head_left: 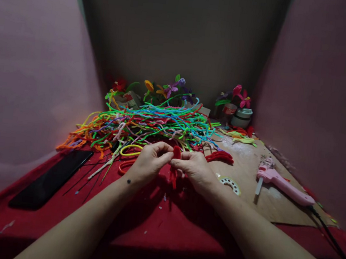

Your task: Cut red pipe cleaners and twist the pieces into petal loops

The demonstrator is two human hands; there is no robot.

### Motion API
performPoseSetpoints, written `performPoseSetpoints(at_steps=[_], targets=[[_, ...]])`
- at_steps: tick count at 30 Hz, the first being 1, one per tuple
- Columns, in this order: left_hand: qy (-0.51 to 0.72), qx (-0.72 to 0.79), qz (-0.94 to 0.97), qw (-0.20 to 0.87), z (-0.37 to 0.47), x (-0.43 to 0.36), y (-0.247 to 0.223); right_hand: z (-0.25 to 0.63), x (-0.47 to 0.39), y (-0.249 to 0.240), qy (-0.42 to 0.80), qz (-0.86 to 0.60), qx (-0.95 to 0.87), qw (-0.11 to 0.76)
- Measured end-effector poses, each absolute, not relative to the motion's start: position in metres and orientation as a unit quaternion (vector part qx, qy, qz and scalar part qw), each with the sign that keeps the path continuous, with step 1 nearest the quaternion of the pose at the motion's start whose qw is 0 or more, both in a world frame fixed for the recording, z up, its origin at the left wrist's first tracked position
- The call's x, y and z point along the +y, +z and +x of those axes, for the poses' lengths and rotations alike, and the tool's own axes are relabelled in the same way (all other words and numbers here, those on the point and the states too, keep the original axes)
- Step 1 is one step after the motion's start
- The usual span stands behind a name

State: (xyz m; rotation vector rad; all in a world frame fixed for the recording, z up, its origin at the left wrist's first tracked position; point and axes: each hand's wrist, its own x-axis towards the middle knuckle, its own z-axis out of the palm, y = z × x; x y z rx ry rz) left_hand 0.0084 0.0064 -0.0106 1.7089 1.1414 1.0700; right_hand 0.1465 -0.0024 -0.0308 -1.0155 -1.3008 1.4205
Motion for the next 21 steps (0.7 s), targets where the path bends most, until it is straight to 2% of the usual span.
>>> performPoseSetpoints(at_steps=[13, 21], targets=[[0.366, 0.450, 0.722, 0.377, 0.005, 0.011, -0.011, 0.144, 0.001, -0.040, 0.446, -0.477, -0.616, 0.440], [0.346, 0.447, 0.792, 0.228, 0.008, 0.007, -0.014, 0.148, 0.004, -0.041, 0.511, -0.465, -0.578, 0.433]])
